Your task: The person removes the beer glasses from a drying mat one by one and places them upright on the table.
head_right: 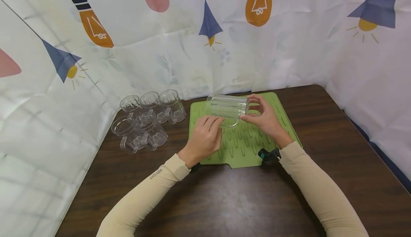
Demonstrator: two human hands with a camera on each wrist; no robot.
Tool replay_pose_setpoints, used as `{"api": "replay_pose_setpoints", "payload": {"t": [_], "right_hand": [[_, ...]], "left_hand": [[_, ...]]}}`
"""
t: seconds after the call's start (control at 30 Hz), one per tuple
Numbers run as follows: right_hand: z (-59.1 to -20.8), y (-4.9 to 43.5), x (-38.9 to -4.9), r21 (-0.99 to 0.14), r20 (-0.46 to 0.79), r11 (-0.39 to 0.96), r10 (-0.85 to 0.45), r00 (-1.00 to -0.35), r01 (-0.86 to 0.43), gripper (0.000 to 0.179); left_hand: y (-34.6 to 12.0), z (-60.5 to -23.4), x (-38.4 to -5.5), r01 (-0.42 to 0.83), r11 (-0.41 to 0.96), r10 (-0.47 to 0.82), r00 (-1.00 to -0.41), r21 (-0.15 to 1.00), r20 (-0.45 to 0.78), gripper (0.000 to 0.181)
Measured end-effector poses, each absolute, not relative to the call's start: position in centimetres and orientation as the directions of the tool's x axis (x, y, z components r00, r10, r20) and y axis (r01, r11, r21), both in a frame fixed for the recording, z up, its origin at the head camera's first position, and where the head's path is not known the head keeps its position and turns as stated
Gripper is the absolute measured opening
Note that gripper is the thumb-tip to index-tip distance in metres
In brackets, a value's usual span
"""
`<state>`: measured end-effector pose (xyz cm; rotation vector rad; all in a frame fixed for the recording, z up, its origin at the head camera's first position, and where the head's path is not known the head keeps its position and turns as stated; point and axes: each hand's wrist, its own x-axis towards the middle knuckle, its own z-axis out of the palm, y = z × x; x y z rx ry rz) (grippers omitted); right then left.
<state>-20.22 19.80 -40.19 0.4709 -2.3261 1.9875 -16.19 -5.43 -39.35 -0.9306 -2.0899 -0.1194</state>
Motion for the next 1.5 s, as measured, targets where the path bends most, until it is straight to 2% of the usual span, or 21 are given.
{"api": "replay_pose_setpoints", "payload": {"t": [0.1, 0.2, 0.3, 0.4, 0.6, 0.8, 0.97, 1.13, 1.3, 1.5], "right_hand": [[-40.0, 20.0, -20.2, -0.959, 0.239, 0.107, -0.193, -0.952, -0.263, 0.063], [-39.7, 20.3, -20.1, -0.956, 0.253, 0.099, -0.185, -0.950, -0.274, 0.063], [-39.5, 20.4, -20.0, -0.956, 0.266, 0.078, -0.178, -0.947, -0.284, 0.064], [-39.4, 20.5, -20.0, -0.952, 0.290, 0.047, -0.174, -0.941, -0.302, 0.065], [-39.4, 20.5, -20.2, -0.948, 0.313, 0.000, -0.160, -0.936, -0.317, 0.066], [-39.5, 20.2, -20.2, -0.950, 0.314, -0.048, -0.158, -0.936, -0.310, 0.066], [-39.6, 19.8, -20.1, -0.954, 0.299, -0.074, -0.159, -0.941, -0.291, 0.065], [-39.7, 19.4, -20.2, -0.957, 0.288, -0.085, -0.159, -0.944, -0.278, 0.065], [-39.9, 19.1, -20.4, -0.951, 0.305, -0.111, -0.152, -0.940, -0.290, 0.063], [-40.3, 18.6, -20.6, -0.947, 0.308, -0.145, -0.148, -0.940, -0.287, 0.064]], "left_hand": [[-6.0, -39.4, -16.6, 0.665, 0.727, 0.516, -0.361, -0.173, 0.777, 0.027], [-6.6, -39.7, -17.0, 0.667, 0.739, 0.449, -0.386, -0.092, 0.806, 0.027], [-6.9, -40.0, -17.1, 0.667, 0.744, 0.370, -0.462, 0.041, 0.806, 0.026], [-7.0, -40.4, -17.1, 0.660, 0.714, 0.274, -0.569, 0.233, 0.775, 0.024], [-6.1, -40.9, -16.9, 0.575, 0.511, 0.111, -0.781, 0.639, 0.614, 0.025], [-4.9, -41.3, -16.6, 0.469, 0.311, 0.034, -0.875, 0.827, 0.483, 0.029], [-4.1, -41.7, -16.8, 0.288, 0.099, -0.039, -0.956, 0.953, 0.292, 0.032], [-3.4, -42.1, -17.3, 0.107, -0.238, -0.037, -0.994, 0.965, 0.101, 0.036], [-3.1, -42.3, -17.6, -0.005, -0.566, 0.091, -0.994, 0.824, 0.057, 0.033], [-2.7, -42.1, -17.4, -0.114, -0.760, 0.182, -0.982, 0.640, 0.041, 0.032]]}}
